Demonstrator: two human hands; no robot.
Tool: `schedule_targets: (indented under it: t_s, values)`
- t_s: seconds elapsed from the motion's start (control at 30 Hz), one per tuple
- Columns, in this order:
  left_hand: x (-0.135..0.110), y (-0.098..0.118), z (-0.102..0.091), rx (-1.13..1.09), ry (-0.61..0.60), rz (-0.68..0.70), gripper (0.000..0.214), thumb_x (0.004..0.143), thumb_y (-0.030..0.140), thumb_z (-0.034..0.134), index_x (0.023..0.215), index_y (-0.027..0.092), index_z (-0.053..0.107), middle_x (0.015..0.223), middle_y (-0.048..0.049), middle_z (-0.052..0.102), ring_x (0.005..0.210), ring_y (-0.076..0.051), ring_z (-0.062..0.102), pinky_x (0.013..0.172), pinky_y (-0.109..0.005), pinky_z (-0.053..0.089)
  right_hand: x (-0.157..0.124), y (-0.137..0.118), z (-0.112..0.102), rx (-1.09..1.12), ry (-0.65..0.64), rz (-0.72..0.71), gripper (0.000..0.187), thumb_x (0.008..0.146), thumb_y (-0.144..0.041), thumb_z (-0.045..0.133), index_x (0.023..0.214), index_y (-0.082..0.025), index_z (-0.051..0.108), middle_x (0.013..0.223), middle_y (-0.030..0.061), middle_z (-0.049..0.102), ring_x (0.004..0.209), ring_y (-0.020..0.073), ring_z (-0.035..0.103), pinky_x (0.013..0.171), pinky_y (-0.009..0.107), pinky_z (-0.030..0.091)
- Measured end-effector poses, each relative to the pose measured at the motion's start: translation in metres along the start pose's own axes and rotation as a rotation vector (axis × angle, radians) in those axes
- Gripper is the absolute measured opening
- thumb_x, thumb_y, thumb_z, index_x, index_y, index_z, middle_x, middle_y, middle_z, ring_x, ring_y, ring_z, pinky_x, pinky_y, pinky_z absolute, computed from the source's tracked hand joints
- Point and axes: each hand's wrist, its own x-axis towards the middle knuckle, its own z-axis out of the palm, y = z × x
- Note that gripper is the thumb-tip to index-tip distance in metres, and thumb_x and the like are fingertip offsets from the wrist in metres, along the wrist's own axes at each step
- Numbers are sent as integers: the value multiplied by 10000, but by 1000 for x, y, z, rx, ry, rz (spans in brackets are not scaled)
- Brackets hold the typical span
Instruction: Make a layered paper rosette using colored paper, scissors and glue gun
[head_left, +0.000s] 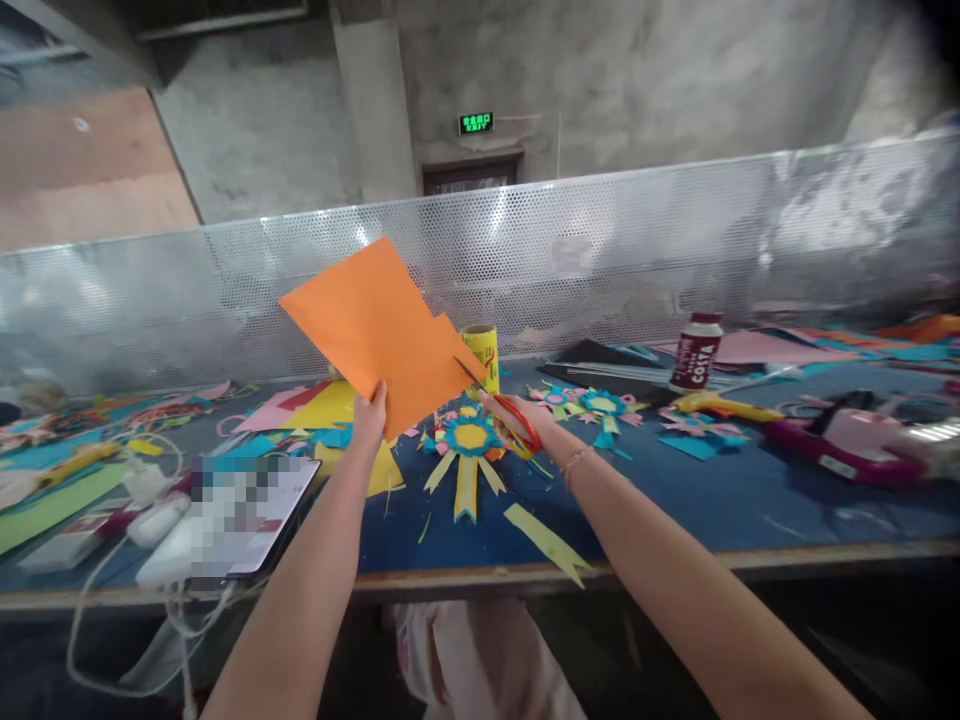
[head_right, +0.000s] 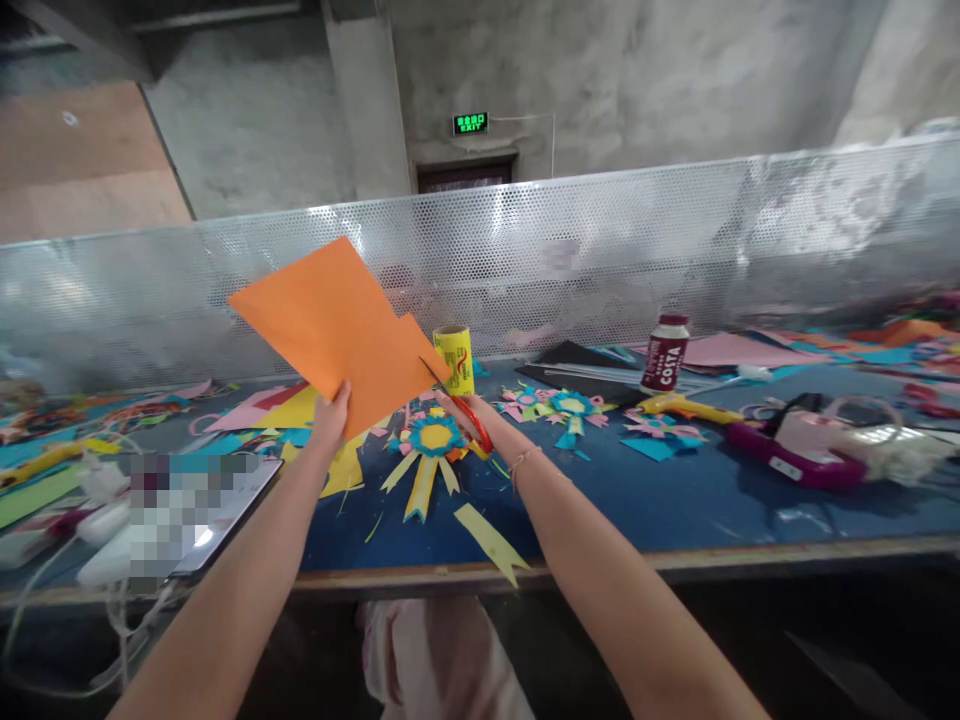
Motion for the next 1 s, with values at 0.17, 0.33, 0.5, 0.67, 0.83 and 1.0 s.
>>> schedule_targets:
  t_s: [0.17, 0.33, 0.5, 0.67, 0.83, 1.0]
  values:
    - [-4, 3, 4, 37, 10, 5, 342, 828, 356, 567, 1105, 162, 626, 1228, -130, 633, 1173, -271, 573, 1006, -397, 439, -1, 0, 2, 197, -42, -48, 499, 873, -649, 387, 759, -181, 515, 485, -52, 393, 412, 90, 394, 418, 219, 350]
    - [-6, 6, 4, 26, 9, -4, 336, 822, 378, 582, 1077, 167, 638, 1203, -119, 649, 1153, -276, 586, 981, -373, 459, -3, -3, -1, 86, 14, 3, 484, 864, -639, 418, 741, -181, 517, 476, -41, 415, 404, 94, 404, 410, 223, 347]
    - [-5, 3, 3, 43, 9, -18, 332, 825, 384, 575, 1068, 167, 640, 1186, -136, 651, 1121, -289, 603, 963, -403, 468, -3, -5, -1, -33, 62, -13, 509, 862, -642, 409, 682, -178, 515, 454, -29, 416, 388, 98, 416, 417, 234, 359]
    - [-3, -1, 3, 43, 5, 5, 317, 817, 389, 583, 1034, 169, 654, 1161, -125, 664, 1109, -294, 608, 947, -394, 479, 9, 7, 1, -72, 59, -27, 498, 859, -641, 418, 725, -176, 538, 483, -25, 438, 409, 103, 426, 427, 238, 365]
    - [-6, 5, 5, 48, 5, -3, 280, 815, 333, 600, 1033, 168, 655, 1155, -111, 673, 1121, -283, 602, 967, -384, 471, 15, 19, 3, 64, -8, -81, 535, 861, -682, 354, 785, -185, 537, 501, -41, 424, 441, 104, 426, 465, 239, 396]
    - [-16, 15, 11, 32, -62, -33, 250, 834, 303, 582, 1022, 158, 659, 1120, -104, 690, 1098, -277, 616, 934, -379, 493, 8, 12, 2, 188, -26, -65, 563, 868, -685, 330, 808, -169, 545, 497, -35, 445, 453, 101, 447, 466, 222, 391]
